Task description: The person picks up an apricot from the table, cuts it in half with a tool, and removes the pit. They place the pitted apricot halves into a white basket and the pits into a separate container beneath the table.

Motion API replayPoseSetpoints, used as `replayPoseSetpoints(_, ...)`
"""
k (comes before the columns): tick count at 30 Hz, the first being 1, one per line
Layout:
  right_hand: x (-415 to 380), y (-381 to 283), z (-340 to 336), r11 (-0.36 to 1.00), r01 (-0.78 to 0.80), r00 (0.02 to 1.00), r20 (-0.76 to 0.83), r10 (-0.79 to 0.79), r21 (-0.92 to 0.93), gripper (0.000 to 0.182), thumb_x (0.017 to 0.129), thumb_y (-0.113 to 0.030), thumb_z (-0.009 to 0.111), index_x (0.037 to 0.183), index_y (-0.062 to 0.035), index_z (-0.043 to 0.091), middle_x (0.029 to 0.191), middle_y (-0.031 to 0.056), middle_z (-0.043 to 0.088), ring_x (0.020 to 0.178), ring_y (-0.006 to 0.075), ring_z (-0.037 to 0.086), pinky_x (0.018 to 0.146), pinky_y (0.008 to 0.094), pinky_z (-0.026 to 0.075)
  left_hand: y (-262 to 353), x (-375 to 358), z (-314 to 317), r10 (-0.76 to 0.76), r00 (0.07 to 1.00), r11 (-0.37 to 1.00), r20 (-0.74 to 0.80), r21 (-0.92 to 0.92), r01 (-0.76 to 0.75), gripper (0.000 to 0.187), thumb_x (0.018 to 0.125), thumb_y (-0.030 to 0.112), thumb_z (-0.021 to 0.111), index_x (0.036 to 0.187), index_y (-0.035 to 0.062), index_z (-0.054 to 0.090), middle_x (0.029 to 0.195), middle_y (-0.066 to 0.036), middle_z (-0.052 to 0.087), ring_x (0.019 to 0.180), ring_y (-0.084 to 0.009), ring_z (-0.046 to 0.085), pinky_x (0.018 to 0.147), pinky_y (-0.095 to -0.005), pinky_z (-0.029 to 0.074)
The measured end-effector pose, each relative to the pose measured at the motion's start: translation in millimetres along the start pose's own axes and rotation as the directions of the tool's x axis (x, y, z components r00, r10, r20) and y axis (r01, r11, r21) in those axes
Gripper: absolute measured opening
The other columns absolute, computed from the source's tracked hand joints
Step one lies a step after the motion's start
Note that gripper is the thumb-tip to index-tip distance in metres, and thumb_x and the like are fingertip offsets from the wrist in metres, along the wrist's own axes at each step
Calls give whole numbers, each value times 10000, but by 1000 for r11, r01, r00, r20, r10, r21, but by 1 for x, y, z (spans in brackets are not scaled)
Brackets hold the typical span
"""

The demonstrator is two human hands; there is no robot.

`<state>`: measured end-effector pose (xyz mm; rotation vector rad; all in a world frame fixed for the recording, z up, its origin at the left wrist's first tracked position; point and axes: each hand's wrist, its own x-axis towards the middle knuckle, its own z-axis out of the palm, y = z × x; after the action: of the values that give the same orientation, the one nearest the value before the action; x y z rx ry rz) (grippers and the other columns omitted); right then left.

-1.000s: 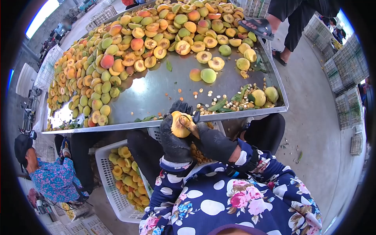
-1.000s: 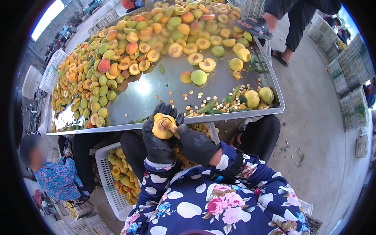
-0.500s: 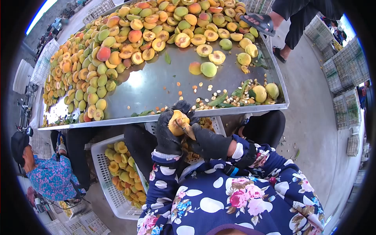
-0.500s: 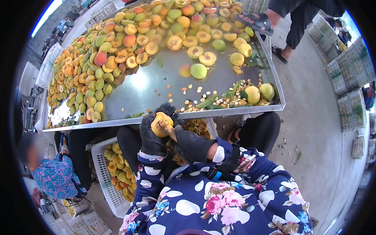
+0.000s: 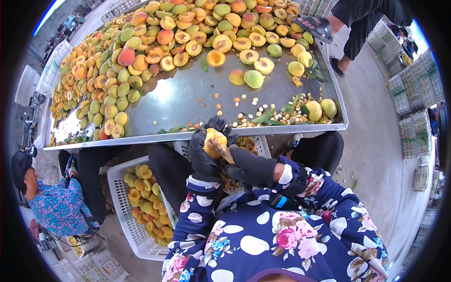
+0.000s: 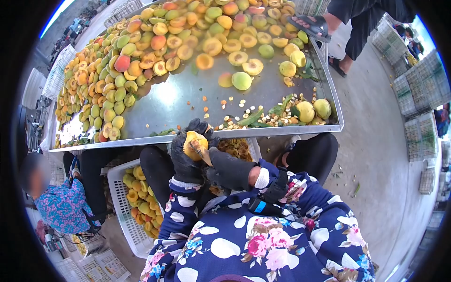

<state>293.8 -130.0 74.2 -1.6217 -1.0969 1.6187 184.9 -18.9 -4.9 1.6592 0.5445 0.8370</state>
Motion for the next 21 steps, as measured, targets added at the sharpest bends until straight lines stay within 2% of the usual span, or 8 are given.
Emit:
replayPoseSetpoints(3, 10, 14, 0, 898, 118, 988, -42, -150, -424, 334, 845, -174, 509, 1073, 38, 388, 815, 148, 540, 661, 229, 578, 498, 324, 470, -8, -3, -4, -134, 990, 921, -52, -374, 105, 338, 889, 93, 408, 1169, -88, 464, 1098, -190, 568, 1006, -245, 560, 897, -329, 448)
replayPoseSetpoints(5, 7, 9, 3, 884, 89, 992, -41, -120, -458, 352, 831, -162, 520, 1080, 46, 383, 843, 187, 550, 703, 287, 585, 565, 364, 472, 19, 4, -9, 39, 994, 959, 99, 276, -65, 319, 885, 100, 420, 1133, -84, 501, 1072, -185, 586, 989, -234, 571, 886, -326, 454)
replayPoseSetpoints(6, 5, 3, 3, 883, 91, 992, -37, -121, -460, 352, 831, -162, 520, 1080, 46, 383, 843, 187, 550, 703, 287, 585, 565, 364, 472, 18, 3, -7, 39, 995, 959, 95, 277, -64, 319, 885, 100, 420, 1133, -84, 501, 1072, -185, 586, 989, -234, 571, 886, -326, 454)
replayPoseSetpoints(9, 1, -5, 6, 997, -71, 997, -27, 71, -12, 359, 814, -149, 527, 1070, 59, 385, 831, 227, 550, 710, 344, 576, 595, 396, 456, 8, -2, -3, -161, 985, 923, -67, -362, 126, 302, 886, 109, 423, 1094, -82, 530, 1030, -180, 605, 987, -229, 572, 882, -322, 455)
replayPoseSetpoints(12, 6, 10, 9, 1000, 16, 999, -28, -16, -7, 357, 815, -153, 530, 1073, 48, 388, 794, 213, 554, 700, 331, 576, 577, 391, 456, 0, -3, -4, 92, 996, 976, 7, 196, -92, 322, 898, 124, 425, 1135, -86, 488, 1095, -193, 570, 1008, -249, 560, 891, -352, 458)
replayPoseSetpoints(14, 21, 51, 19, 799, 331, 889, -117, -442, -502, 341, 828, -159, 528, 1085, 16, 388, 780, 164, 553, 660, 283, 571, 576, 379, 463, 2, -7, 9, -52, 980, 958, -194, -287, -6, 332, 877, 164, 449, 1120, -54, 510, 1073, -152, 575, 967, -243, 571, 852, -345, 466)
replayPoseSetpoints(17, 31, 64, 26, 732, 354, 826, -172, -537, -582, 291, 840, -163, 524, 1059, -8, 412, 726, 122, 545, 616, 233, 561, 549, 360, 467, 12, -8, 14, -192, 961, 680, -199, -733, -16, 371, 902, 169, 406, 1174, -79, 455, 1134, -183, 535, 1009, -284, 553, 888, -382, 459)
replayPoseSetpoints(21, 13, 19, 27, 946, 291, 935, -166, -312, -141, 235, 845, -169, 518, 1014, -20, 450, 679, 98, 545, 519, 193, 534, 464, 319, 451, -2, -14, 6, -164, 978, 626, -131, -780, 1, 441, 921, 208, 388, 1255, -77, 343, 1240, -235, 444, 1109, -340, 480, 930, -479, 419)
